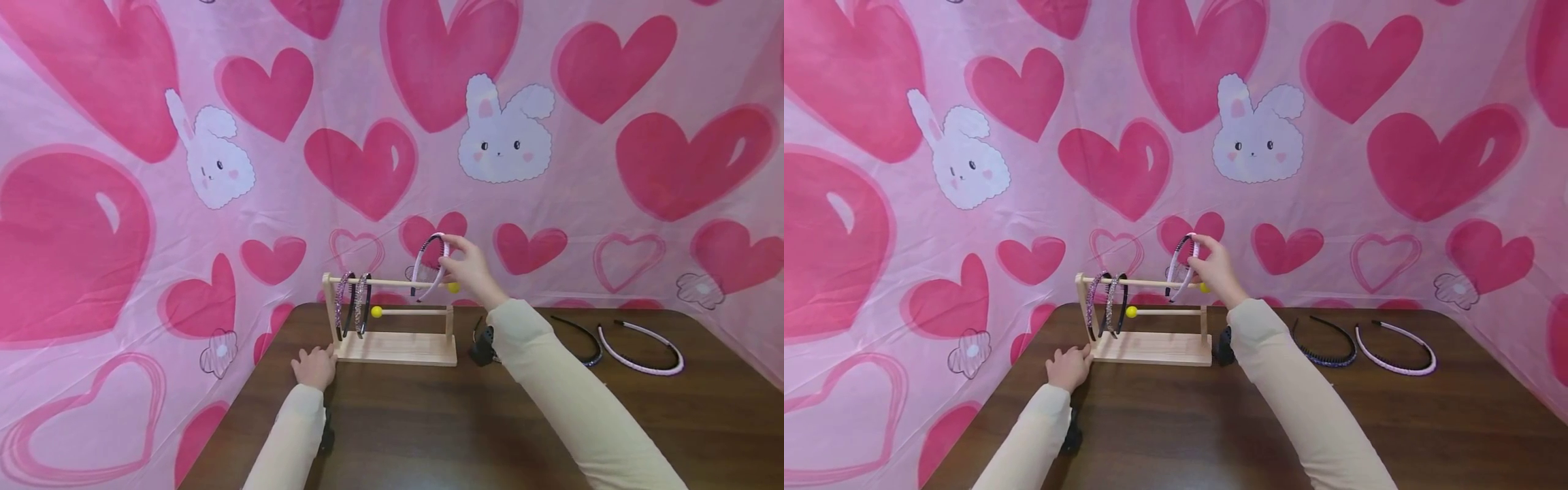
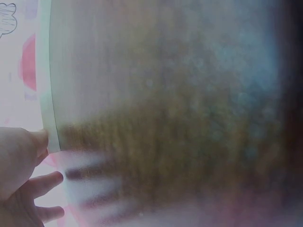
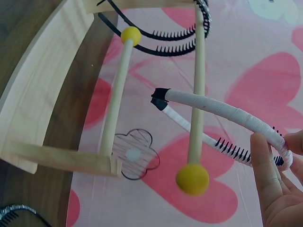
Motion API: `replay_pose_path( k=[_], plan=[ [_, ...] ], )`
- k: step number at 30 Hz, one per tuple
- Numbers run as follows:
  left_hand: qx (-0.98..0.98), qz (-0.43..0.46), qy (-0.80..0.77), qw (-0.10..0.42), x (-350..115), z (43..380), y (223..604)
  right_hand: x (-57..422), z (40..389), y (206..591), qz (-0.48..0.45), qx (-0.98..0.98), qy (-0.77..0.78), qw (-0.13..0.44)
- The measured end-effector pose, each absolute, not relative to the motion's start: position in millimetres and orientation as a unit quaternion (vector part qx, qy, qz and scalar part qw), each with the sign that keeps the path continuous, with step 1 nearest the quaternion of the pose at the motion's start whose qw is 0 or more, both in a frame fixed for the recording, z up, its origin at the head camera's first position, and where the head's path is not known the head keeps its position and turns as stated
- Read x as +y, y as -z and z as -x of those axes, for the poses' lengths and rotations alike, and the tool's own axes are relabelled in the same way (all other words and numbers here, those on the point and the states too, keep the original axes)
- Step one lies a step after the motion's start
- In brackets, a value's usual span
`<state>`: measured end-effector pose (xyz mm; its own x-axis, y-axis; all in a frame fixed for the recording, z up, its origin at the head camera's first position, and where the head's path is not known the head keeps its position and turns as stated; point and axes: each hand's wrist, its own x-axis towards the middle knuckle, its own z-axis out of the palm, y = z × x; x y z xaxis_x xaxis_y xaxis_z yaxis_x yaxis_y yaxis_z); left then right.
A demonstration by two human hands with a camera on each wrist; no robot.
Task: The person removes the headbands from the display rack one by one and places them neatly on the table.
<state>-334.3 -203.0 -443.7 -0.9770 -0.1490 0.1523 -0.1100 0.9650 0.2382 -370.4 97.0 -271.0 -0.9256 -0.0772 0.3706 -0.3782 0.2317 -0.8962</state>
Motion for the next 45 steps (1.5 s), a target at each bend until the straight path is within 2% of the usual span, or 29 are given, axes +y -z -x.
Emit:
replay_pose_path(
  k=[22,36,45],
  plan=[
    [-0.987,-0.068,0.115,0.088,-203,339,449,172,349,283,-0.139,-0.766,-0.611,0.145],
    [-0.988,-0.070,0.114,0.079,-203,338,449,203,322,313,-0.149,-0.768,-0.610,0.125],
    [-0.987,-0.070,0.118,0.084,-203,336,447,219,308,327,-0.141,-0.769,-0.608,0.138]
  ],
)
